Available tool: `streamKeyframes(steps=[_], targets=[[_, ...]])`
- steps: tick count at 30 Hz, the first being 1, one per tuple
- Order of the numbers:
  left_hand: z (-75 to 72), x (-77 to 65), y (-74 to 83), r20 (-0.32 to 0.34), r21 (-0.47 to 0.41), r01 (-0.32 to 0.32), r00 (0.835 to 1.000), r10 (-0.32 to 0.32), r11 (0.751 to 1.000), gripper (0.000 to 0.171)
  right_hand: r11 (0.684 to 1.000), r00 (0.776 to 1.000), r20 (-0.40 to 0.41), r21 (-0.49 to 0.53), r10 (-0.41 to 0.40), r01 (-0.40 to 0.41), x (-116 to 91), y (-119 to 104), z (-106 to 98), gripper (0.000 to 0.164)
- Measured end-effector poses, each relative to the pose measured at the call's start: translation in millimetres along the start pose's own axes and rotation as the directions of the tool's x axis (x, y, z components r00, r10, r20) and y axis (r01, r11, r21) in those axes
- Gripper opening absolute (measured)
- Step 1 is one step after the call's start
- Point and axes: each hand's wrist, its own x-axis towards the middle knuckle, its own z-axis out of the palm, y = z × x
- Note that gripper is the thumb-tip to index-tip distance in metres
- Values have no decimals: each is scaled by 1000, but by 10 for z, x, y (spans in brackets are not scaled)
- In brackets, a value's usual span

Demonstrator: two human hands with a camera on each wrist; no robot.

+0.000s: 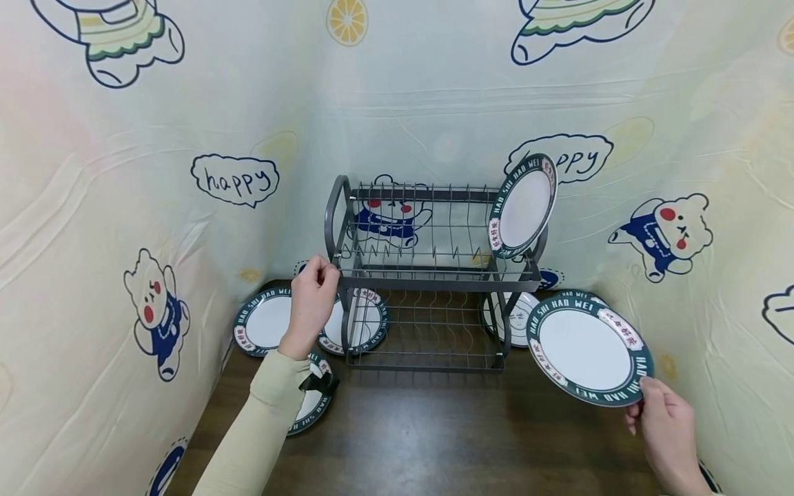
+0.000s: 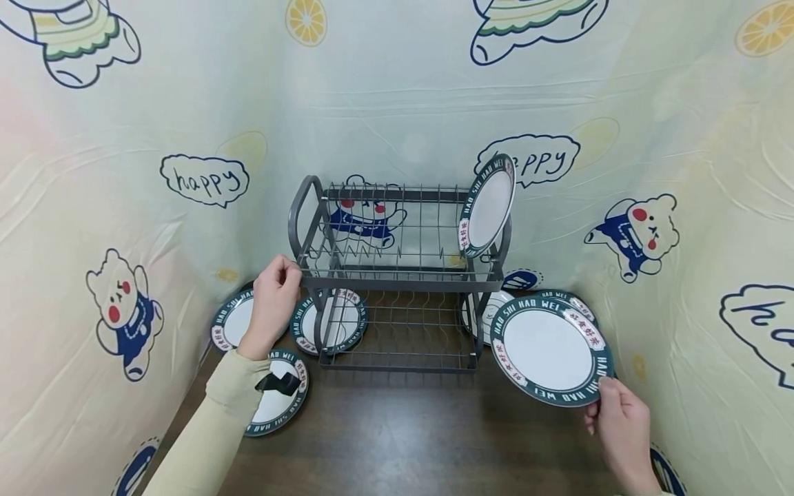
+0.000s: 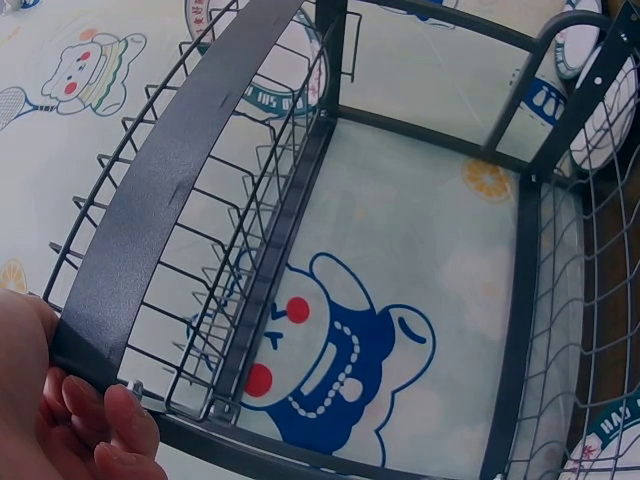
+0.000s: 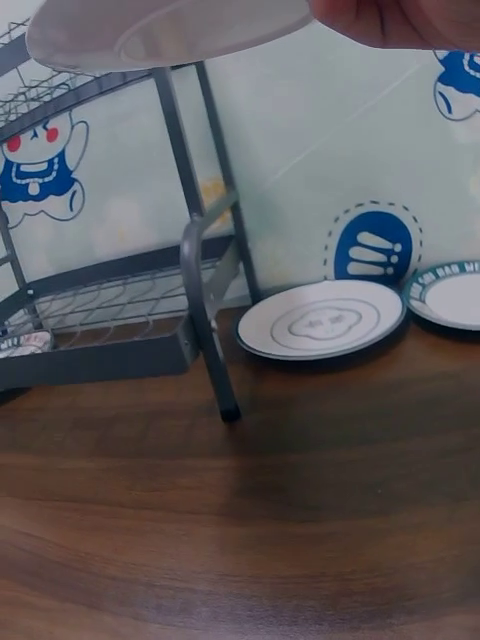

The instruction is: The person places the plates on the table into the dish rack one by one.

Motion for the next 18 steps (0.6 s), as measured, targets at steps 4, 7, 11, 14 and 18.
streamKeyframes(steps=[4,7,11,14,18], targets=[[1,1,3,1,4,8,1000,-8,1000,17,997,999,18,66,-32,31,-37,-38,7,48],[2,-1,5,2,3,12,1000,-12,1000,17,993,999,22,111,-39,37,-67,-86,12,47],[3,-3,-7,4,4,13,1000,-13,1000,17,989,999,25,146,-41,37,-108,-154,9,46],[0,-2,-5,3,5,10,1000,-10,1000,17,978,997,27,199,-70,64,-138,-196,3,46],[-3,1,-1,6,1,11,1000,-11,1000,18,952,992,27,285,-122,110,-175,-243,-8,45]])
